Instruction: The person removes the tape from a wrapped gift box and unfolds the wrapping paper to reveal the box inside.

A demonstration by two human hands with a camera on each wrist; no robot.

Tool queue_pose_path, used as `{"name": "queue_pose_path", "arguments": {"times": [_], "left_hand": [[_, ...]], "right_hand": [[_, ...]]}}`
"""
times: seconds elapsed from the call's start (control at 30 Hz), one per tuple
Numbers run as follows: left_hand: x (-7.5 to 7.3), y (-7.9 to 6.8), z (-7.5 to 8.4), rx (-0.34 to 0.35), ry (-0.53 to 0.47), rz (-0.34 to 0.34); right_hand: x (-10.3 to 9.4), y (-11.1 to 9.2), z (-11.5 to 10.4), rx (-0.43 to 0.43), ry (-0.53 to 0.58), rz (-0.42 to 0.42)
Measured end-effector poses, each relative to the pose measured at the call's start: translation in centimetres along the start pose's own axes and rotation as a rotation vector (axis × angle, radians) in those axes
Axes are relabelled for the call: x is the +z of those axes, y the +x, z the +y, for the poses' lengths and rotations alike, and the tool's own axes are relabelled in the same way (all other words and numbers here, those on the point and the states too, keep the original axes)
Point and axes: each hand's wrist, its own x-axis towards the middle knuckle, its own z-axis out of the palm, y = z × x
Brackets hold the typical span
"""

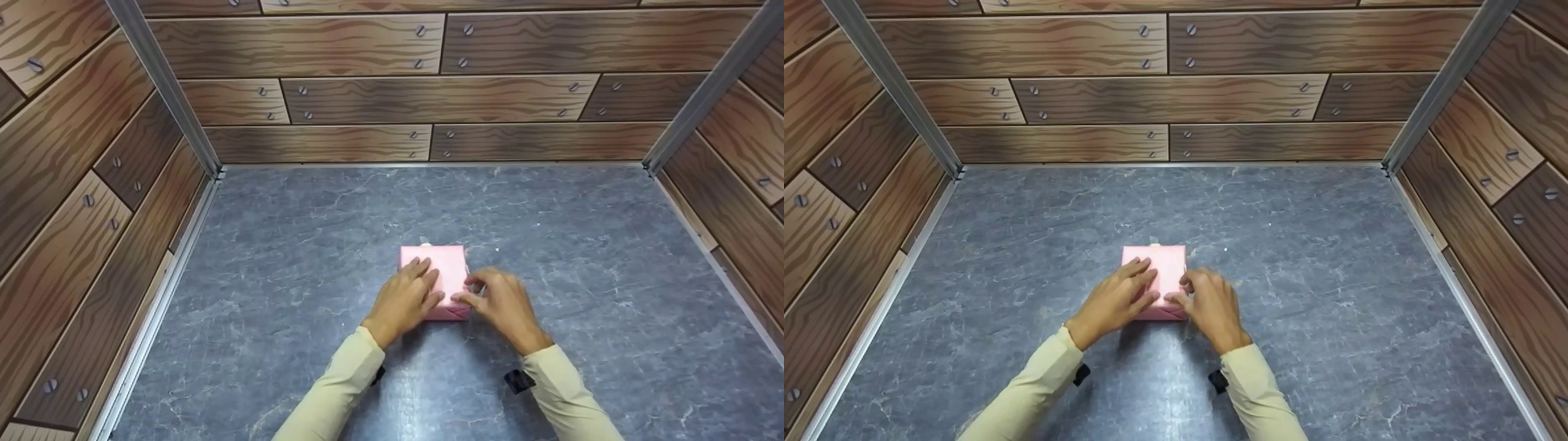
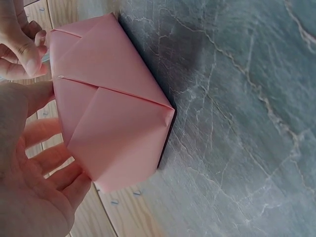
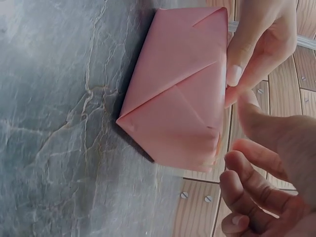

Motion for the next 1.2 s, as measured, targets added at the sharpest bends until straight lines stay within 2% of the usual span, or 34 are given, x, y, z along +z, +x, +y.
{"name": "queue_pose_path", "arguments": {"times": [0.3, 0.5, 0.63, 0.8, 1.03, 1.2], "left_hand": [[0.18, 0.06, -0.04, 0.01, 0.003, 0.02], [-0.05, 0.17, -0.06, -0.002, 0.003, -0.019], [-0.25, 0.11, -0.13, 0.007, 0.018, -0.021], [-0.27, -0.03, -0.2, 0.026, 0.038, 0.004], [0.08, -0.21, -0.32, 0.057, 0.069, 0.092], [0.02, -0.4, -0.25, 0.057, 0.083, 0.106]], "right_hand": [[-0.15, -0.08, -0.13, -0.035, -0.037, -0.091], [0.09, -0.18, -0.18, -0.062, -0.032, -0.087], [0.12, -0.19, -0.26, -0.069, -0.047, -0.079], [0.13, -0.23, -0.3, -0.045, -0.054, -0.082], [0.07, -0.15, -0.32, -0.018, -0.051, -0.082], [0.07, -0.11, -0.23, 0.005, -0.052, -0.088]]}}
